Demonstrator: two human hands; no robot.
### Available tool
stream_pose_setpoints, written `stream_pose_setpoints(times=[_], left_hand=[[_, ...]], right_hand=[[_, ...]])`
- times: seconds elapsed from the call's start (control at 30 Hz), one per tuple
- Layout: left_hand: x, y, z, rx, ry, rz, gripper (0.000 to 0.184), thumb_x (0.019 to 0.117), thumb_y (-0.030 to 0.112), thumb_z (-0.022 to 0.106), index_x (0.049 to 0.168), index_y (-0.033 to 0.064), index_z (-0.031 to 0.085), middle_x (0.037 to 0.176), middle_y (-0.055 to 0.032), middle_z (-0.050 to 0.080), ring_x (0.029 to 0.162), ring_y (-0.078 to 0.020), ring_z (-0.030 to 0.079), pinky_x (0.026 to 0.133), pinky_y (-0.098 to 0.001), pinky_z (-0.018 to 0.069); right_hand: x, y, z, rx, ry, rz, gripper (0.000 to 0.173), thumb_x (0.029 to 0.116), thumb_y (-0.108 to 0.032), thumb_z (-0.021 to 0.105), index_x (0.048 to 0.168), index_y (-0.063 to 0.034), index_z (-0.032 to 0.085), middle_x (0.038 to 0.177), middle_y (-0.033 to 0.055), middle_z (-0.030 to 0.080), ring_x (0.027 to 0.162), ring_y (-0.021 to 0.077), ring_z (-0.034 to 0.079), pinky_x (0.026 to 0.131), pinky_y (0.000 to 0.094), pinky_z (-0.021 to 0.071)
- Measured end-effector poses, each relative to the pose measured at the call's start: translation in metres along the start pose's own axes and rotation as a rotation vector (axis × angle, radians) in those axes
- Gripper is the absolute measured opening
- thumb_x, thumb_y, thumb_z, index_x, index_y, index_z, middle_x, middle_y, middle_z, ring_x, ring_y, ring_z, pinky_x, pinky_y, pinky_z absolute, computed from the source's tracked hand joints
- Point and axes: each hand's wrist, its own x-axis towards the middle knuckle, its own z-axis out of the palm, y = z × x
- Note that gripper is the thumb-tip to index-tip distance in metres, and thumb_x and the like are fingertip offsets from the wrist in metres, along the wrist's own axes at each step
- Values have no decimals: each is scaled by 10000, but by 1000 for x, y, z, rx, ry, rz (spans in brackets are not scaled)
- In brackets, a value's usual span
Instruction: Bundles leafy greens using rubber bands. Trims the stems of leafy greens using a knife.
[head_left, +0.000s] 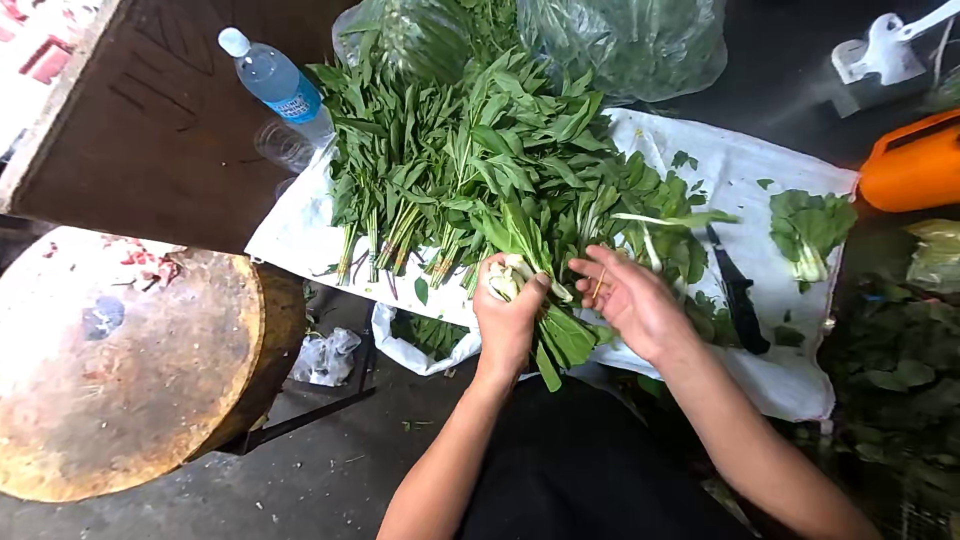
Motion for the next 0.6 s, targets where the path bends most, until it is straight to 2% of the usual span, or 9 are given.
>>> stream_pose_setpoints(times=[0.07,0.13,0.23,0.3,0.4,0.53,0.57,0.6], left_hand=[[-3,0,0,46,-26,62,437,758,38,806,1153,75,622,879,-70,692,768,-166,695,682,-345,618],[-6,-3,0,82,-55,96,438,758,29,806,1148,82,613,870,-57,693,767,-151,697,681,-329,619],[-11,-6,0,128,-97,136,423,759,22,798,1134,94,616,862,-23,685,761,-111,684,681,-283,603],[-11,-7,0,126,-100,118,413,763,29,796,1132,87,621,865,-34,689,765,-121,690,686,-292,607],[-7,-6,-1,110,-80,32,400,765,54,791,1132,86,637,873,-63,695,764,-158,698,678,-332,615],[-6,-7,-4,65,-95,-54,371,794,64,780,1136,72,636,860,-75,694,744,-160,692,678,-333,613],[-7,-6,-4,41,-100,-92,371,801,57,770,1146,61,633,857,-83,694,736,-165,693,675,-333,614],[-7,-5,-3,8,-102,-138,381,810,53,765,1166,48,628,856,-99,696,730,-176,695,673,-338,618]], right_hand=[[-3,6,2,-166,-64,-143,317,1047,-189,502,1261,10,625,1069,91,711,846,154,678,754,309,581],[-7,6,6,-289,-108,-255,248,1006,-210,609,1143,-26,704,938,44,707,798,119,662,736,280,576],[-7,-6,14,-404,-108,-260,176,963,-184,670,1076,-58,718,845,-5,700,739,70,655,687,231,568],[-7,-11,16,-453,-73,-240,147,955,-162,684,1061,-66,716,821,4,703,706,83,664,650,230,573],[-9,-9,14,-474,-11,-358,188,983,-131,622,1140,-64,702,895,29,716,732,118,689,663,265,607],[-9,-1,8,-597,-140,-586,123,937,-110,686,1019,-43,750,959,18,688,825,71,668,738,231,602],[-8,2,8,-682,-102,-631,157,940,-134,694,1056,-48,757,1052,34,691,917,85,673,799,255,606],[-7,5,7,-772,-29,-664,249,957,-157,678,1173,-45,729,1236,72,664,1083,126,658,904,311,594]])
